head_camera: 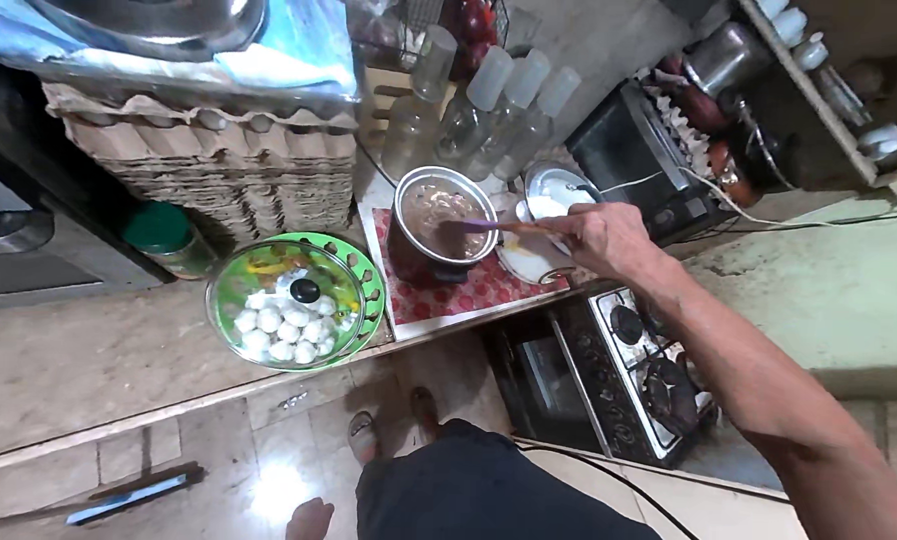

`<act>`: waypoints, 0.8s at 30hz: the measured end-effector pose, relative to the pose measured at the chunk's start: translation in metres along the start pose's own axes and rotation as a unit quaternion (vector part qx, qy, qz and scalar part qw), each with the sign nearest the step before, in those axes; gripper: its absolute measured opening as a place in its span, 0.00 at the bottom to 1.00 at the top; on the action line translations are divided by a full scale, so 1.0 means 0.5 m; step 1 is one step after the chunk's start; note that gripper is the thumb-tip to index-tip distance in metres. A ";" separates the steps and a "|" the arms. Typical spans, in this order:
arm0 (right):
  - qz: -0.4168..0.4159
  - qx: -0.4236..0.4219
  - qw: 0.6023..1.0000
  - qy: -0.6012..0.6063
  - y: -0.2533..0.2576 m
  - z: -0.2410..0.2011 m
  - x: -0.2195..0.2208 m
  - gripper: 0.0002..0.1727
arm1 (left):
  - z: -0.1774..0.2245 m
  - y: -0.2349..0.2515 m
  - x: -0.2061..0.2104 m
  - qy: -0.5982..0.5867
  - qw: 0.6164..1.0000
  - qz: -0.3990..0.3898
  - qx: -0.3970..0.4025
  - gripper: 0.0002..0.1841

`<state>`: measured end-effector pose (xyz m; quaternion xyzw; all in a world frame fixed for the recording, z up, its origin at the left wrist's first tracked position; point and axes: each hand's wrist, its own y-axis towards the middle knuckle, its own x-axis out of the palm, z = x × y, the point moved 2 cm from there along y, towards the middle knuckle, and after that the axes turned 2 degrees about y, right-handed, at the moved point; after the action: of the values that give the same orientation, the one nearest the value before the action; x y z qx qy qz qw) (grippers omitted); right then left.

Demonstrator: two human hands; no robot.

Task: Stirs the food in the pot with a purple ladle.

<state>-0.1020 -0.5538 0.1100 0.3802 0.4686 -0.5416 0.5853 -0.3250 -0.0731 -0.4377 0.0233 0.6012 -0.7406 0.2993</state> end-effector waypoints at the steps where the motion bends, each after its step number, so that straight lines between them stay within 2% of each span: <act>1: 0.009 0.008 1.000 0.002 -0.012 0.004 -0.010 0.21 | 0.005 0.002 -0.005 0.005 1.000 0.004 0.001 0.18; 5: 0.025 0.073 0.996 0.041 -0.058 0.012 0.008 0.21 | 0.028 -0.008 -0.017 0.006 1.000 0.008 -0.002 0.15; 8: 0.019 0.135 0.981 0.139 -0.072 0.012 0.056 0.20 | 0.045 -0.018 -0.010 -0.067 0.997 0.042 -0.004 0.13; 11: 0.017 0.146 0.964 0.221 -0.079 0.022 0.105 0.19 | 0.068 -0.033 0.003 -0.149 0.987 0.062 -0.018 0.18; 18: 0.036 0.079 0.953 0.289 -0.062 0.076 0.221 0.16 | 0.170 -0.086 0.033 -0.206 0.974 0.081 -0.053 0.26; 21: 0.047 0.036 0.964 0.258 -0.041 0.091 0.241 0.16 | 0.215 -0.108 0.044 -0.225 0.973 0.040 -0.031 0.46; 22: 0.049 0.025 0.965 0.256 -0.033 0.094 0.243 0.16 | 0.223 -0.109 0.052 -0.220 0.975 0.031 -0.025 0.46; 24: 0.044 0.006 0.966 0.254 -0.016 0.101 0.242 0.15 | 0.247 -0.108 0.070 -0.224 0.974 0.017 -0.019 0.33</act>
<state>-0.1062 -0.6366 0.0081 0.5295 0.5814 -0.4036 0.4677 -0.3390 -0.1944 -0.3703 -0.1386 0.5321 -0.7106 0.4390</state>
